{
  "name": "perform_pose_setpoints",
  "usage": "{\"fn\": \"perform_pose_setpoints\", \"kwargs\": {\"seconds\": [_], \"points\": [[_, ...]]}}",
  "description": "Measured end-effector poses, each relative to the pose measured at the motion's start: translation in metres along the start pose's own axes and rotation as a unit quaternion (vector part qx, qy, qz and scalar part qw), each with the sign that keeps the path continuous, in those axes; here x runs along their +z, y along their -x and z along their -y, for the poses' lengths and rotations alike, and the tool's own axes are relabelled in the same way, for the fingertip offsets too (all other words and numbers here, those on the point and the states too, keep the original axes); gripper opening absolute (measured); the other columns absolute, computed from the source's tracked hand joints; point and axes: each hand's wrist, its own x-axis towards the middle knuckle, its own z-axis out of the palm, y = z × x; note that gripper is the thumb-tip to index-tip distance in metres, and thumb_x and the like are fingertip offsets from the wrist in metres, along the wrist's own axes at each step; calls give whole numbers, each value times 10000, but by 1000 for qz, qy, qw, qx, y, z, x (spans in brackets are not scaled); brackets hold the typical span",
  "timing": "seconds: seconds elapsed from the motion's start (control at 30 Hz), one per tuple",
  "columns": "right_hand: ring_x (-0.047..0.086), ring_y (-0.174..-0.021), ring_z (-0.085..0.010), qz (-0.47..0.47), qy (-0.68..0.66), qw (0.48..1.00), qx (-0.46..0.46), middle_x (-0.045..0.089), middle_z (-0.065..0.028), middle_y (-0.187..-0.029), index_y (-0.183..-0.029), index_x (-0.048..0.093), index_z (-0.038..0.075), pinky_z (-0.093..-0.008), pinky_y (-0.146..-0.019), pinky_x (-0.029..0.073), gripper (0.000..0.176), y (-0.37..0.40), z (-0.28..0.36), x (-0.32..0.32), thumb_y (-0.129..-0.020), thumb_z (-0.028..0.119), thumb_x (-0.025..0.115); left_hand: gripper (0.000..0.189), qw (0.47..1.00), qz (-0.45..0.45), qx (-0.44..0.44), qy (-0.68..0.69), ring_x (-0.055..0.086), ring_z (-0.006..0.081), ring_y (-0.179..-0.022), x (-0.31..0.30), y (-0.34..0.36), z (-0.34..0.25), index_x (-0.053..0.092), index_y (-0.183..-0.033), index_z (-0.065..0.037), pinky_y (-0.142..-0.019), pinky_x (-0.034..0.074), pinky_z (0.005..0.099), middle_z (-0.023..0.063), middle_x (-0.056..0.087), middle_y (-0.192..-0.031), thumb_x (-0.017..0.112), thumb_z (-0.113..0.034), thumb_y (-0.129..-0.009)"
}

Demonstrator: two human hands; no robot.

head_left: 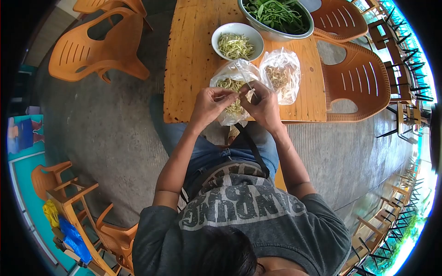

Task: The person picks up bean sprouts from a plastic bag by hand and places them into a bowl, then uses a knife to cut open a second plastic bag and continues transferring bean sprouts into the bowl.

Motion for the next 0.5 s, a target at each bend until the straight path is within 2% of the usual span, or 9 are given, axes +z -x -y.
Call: {"fn": "perform_pose_setpoints", "kwargs": {"seconds": [0.2,0.3,0.33,0.4,0.43,0.5], "points": [[510,-530,-80,-33,10,998,-56,634,-39,-805,-1104,562,46,-263,-512,428,410,3,-4,-2,-713,3,677,197,1000,5,-3,17,627,73,-763,4,-6,0,702,-929,36,-689,499,206,72,698,-846,728,-120,-812],[486,-539,-74,-48,-108,993,7,610,-42,-827,-1163,535,33,-243,-497,396,397,4,-17,-3,-787,52,661,195,1000,0,-3,25,624,73,-751,4,-11,-3,697,-944,35,-683,498,202,71,697,-846,726,-107,-812],[464,-534,-67,-46,-147,988,29,596,-35,-814,-1179,528,31,-231,-487,373,372,5,-18,-5,-829,102,632,194,1000,-4,-2,26,624,72,-746,3,-12,-5,696,-948,34,-681,497,201,70,697,-844,725,-103,-813],[418,-524,-52,-42,-225,971,74,568,-21,-788,-1211,514,26,-206,-468,326,351,10,-13,-13,-914,202,575,178,999,-16,5,35,560,38,-665,9,-13,-12,694,-964,22,-598,444,182,32,675,-796,702,-99,-834],[350,-507,-39,-5,-297,948,115,540,0,-765,-1281,488,46,-182,-448,268,432,16,-8,-19,-996,363,420,171,999,-21,10,41,528,21,-625,13,-14,-15,693,-972,17,-557,418,173,13,663,-772,691,-97,-844],[350,-499,-35,42,-325,934,145,526,-1,-759,-1316,458,34,-181,-453,296,493,24,-8,-22,-1004,402,354,166,999,-12,4,46,496,11,-601,21,-17,-19,692,-963,15,-532,390,169,4,655,-762,689,-104,-847]]}}
